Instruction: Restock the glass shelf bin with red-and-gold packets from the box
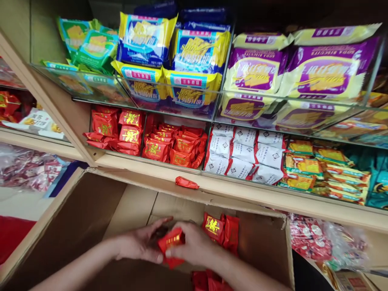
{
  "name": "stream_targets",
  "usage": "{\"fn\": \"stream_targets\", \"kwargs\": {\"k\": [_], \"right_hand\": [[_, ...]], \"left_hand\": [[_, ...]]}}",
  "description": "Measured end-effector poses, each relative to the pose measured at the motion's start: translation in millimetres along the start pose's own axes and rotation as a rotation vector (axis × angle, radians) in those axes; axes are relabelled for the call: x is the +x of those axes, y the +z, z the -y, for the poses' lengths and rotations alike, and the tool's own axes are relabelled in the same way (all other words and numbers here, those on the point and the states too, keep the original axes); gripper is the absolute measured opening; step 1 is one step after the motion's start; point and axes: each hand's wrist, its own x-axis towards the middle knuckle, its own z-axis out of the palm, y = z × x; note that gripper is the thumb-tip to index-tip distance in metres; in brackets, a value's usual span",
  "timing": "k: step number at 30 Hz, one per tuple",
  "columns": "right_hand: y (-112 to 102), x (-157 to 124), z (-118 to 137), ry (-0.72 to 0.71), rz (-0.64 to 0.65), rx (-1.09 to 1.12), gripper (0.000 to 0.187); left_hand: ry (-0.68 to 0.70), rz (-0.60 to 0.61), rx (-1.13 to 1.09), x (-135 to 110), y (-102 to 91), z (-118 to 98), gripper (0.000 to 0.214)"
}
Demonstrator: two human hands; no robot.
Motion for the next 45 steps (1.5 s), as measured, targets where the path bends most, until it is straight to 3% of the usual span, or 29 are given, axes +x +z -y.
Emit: {"fn": "stream_targets", "kwargs": {"k": [3, 7, 11, 15, 20, 24, 29, 31, 34, 37, 38, 40, 43, 45], "right_hand": [[-7, 0, 7, 0.067, -0.076, 0.514, 0.026], [-11, -5, 8, 0.186, -0.144, 0.845, 0.025], [-16, -7, 4, 0.275, -0.237, 0.981, 0.024], [-15, -2, 0, 0.196, -0.235, 0.956, 0.029], [-7, -3, -2, 0.075, -0.216, 0.658, 0.026], [2, -7, -4, 0.051, -0.236, 0.424, 0.034], [2, -19, 13, -0.074, -0.206, 0.073, 0.026], [-11, -28, 32, -0.190, -0.151, -0.099, 0.027], [-47, -36, 68, -0.432, -0.073, -0.240, 0.021], [-92, -16, 97, -0.544, -0.336, -0.438, 0.016], [-105, -2, 101, -0.537, -0.439, -0.527, 0.015], [-127, 33, 102, -0.466, -0.504, -0.699, 0.016], [-141, 81, 94, -0.287, -0.421, -0.906, 0.016], [-142, 96, 92, -0.253, -0.363, -0.981, 0.017]], "left_hand": [[-0.021, 0.062, -0.327, -1, 2.3, -11, 0.068], [-0.027, 0.029, -0.474, 0, 5.1, -16, 0.048], [-0.012, 0.013, -0.633, 2, 1.8, -14, 0.054], [-0.020, 0.015, -0.705, 4, -3.2, -11, 0.050], [-0.081, 0.035, -0.695, 7, 2.2, -10, 0.041], [-0.018, 0.021, -0.556, 7, 17.5, -9, 0.042], [0.030, -0.013, -0.349, 7, 30.7, -3, 0.037], [0.037, -0.058, -0.327, 8, 30.9, -2, 0.037], [-0.014, -0.092, -0.293, 9, 28.3, -2, 0.037], [-0.062, -0.123, -0.293, 11, 26.0, 0, 0.040], [-0.072, -0.133, -0.293, 11, 25.7, 2, 0.040], [-0.076, -0.148, -0.296, 12, 25.6, 5, 0.039], [-0.033, -0.145, -0.333, 12, 25.6, 8, 0.033], [-0.020, -0.146, -0.353, 12, 25.1, 9, 0.032]]}}
